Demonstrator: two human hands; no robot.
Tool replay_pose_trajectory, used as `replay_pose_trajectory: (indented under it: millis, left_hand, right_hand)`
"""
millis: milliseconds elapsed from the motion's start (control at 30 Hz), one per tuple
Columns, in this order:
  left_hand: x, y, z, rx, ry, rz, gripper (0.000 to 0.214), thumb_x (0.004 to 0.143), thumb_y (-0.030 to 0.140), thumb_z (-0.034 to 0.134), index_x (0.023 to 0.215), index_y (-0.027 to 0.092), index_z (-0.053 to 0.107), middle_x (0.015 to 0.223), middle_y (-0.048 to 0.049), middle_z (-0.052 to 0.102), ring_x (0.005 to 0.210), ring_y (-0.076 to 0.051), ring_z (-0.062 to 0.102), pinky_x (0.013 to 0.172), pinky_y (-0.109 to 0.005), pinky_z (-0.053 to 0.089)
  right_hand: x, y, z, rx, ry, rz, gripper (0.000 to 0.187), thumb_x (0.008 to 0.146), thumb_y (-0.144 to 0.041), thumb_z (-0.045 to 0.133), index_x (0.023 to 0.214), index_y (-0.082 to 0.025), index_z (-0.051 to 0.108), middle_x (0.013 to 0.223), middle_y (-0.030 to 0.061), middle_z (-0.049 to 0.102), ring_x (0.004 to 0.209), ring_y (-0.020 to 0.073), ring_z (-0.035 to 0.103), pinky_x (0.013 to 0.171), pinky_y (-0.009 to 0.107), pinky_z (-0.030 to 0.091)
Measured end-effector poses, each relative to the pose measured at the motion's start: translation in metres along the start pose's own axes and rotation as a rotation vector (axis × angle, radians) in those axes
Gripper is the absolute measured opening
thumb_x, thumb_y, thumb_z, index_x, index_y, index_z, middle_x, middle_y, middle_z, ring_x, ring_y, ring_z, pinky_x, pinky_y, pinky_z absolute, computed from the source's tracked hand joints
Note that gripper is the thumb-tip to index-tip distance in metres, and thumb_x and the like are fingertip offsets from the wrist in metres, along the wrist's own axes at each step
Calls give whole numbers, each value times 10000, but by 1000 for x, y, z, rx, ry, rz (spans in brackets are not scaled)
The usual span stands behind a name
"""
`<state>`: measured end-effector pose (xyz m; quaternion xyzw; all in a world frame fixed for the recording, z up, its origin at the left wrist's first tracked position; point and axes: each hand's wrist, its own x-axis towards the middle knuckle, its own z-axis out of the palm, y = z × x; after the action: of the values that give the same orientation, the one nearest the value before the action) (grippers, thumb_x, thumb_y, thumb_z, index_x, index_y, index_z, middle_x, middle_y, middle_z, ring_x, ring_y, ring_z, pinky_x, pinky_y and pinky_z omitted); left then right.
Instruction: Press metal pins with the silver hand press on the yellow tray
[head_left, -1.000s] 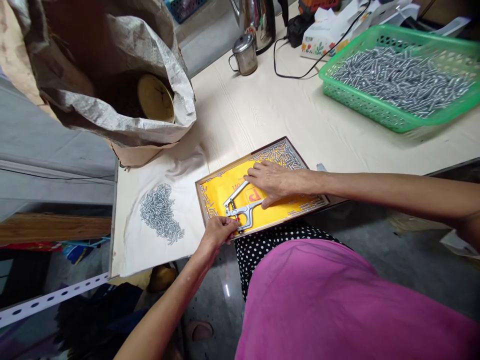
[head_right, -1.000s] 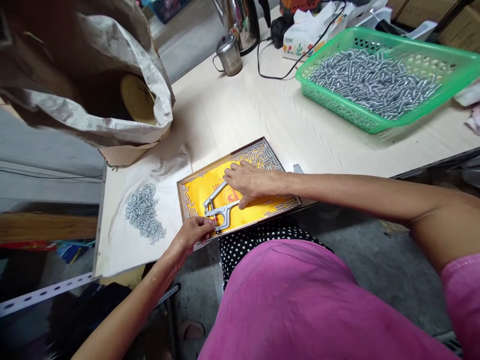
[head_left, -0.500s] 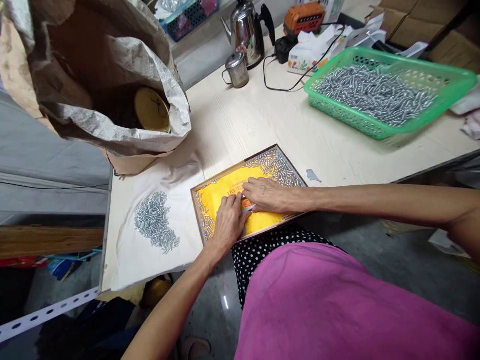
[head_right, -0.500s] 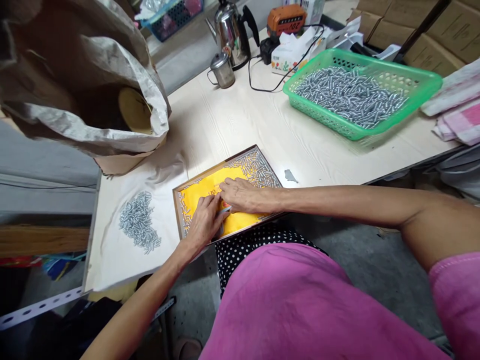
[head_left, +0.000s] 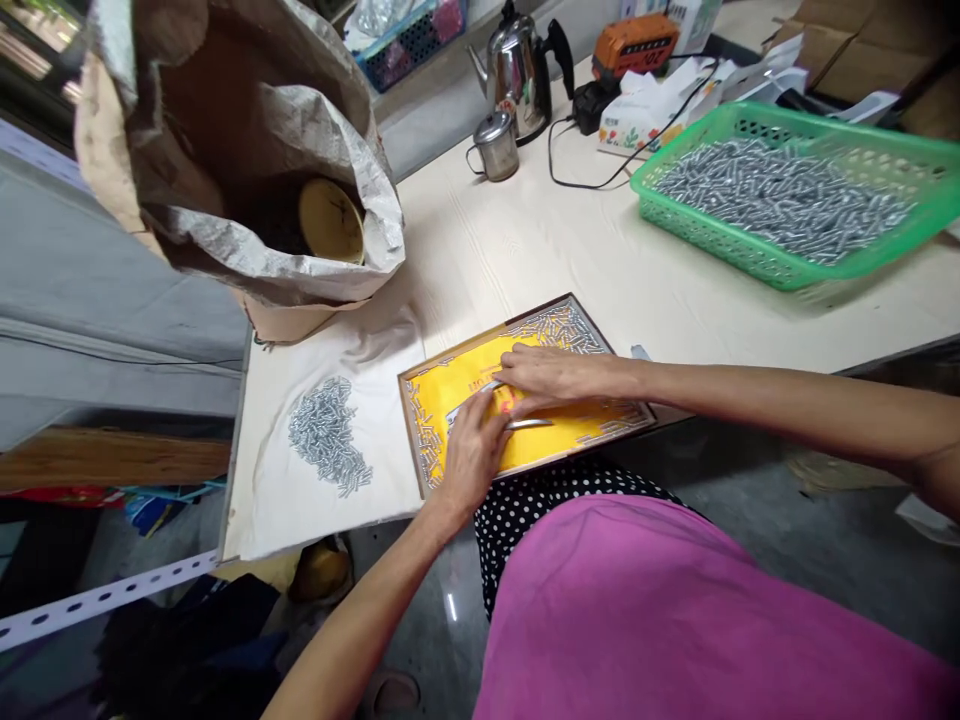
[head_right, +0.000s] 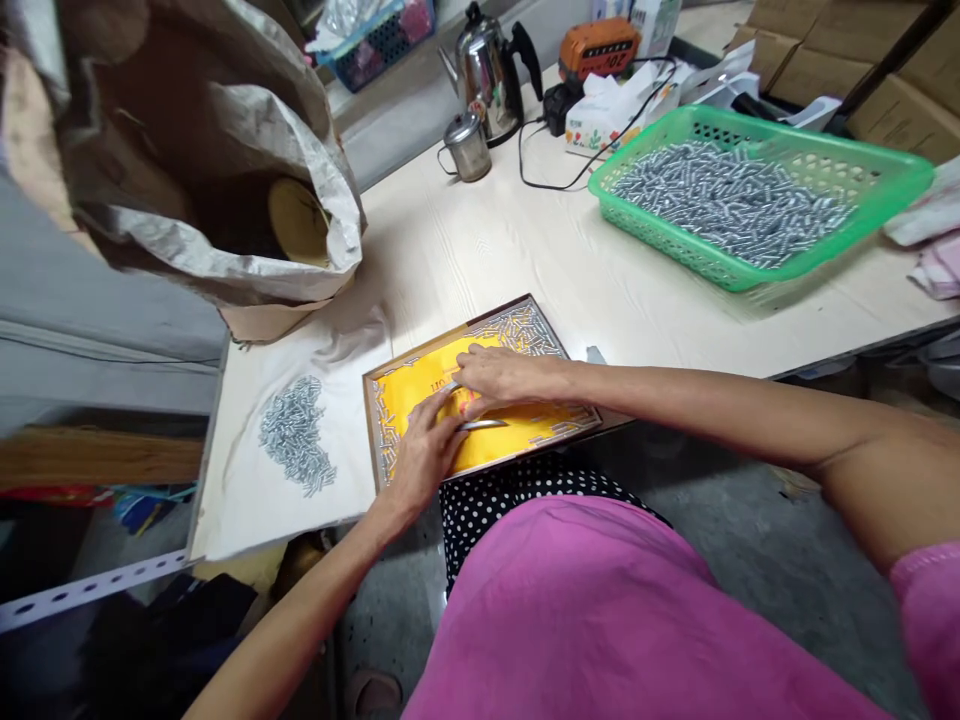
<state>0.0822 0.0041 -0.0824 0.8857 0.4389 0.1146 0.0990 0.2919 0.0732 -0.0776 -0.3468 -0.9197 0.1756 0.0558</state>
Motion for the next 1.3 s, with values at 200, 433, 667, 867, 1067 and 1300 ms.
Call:
replay_pose_trajectory:
  millis: [200, 433, 667, 867, 1067, 1300]
  left_hand:
    - [-13, 19, 1, 0, -42, 107, 222, 997, 228, 497, 956, 190, 711, 1339, -114, 606, 1360, -282, 455, 1073, -512, 488]
    - [-38, -74, -53, 298, 287, -430, 260, 991, 256, 500, 1025, 180, 746, 1040, -129, 647, 1008, -274, 552, 869, -420, 505]
    - [-46, -180, -80, 505, -39, -635, 275, 940, 177, 462, 930, 173, 737, 984, -151, 646, 1031, -331, 505, 828, -413, 421]
    - [-39, -196, -84, 437, -64, -619, 246, 906, 151, 454, 833, 157, 690, 983, -164, 660, 1048, -329, 528, 873, -424, 414]
    - [-37, -124, -84, -299, 213, -821, 251, 817, 392, 619, 873, 167, 715, 854, -67, 712, 753, -196, 606, 699, -303, 470]
    - [-36, -16, -45, -913, -21, -981, 453, 583, 543, 818, 755, 136, 714, 544, 29, 581, 466, -85, 441, 459, -219, 333]
  right_hand:
    - [21, 18, 11, -131, 184, -52, 187, 956, -142, 478, 866, -171, 640, 881, 78, 638, 856, 218, 489, 764, 340, 344]
    - [-14, -22, 26, -77, 254, -38, 183, 968, -337, 562, 881, -185, 615, 885, 72, 614, 775, 207, 503, 709, 336, 334]
    - [-33, -52, 64, -2, 296, -30, 13, 928, -196, 591, 924, -203, 601, 937, 62, 635, 831, 212, 573, 709, 331, 364]
    - [-32, -59, 62, 40, 260, 13, 125, 949, -131, 498, 902, -208, 584, 921, 61, 635, 830, 211, 562, 728, 330, 367]
    - [-36, -62, 42, 104, 221, -23, 171, 920, -53, 465, 903, -198, 553, 959, 71, 628, 866, 204, 521, 782, 334, 355]
    - [-38, -54, 37, 92, 187, -13, 198, 940, -45, 425, 936, -183, 567, 944, 72, 617, 844, 203, 496, 719, 331, 322]
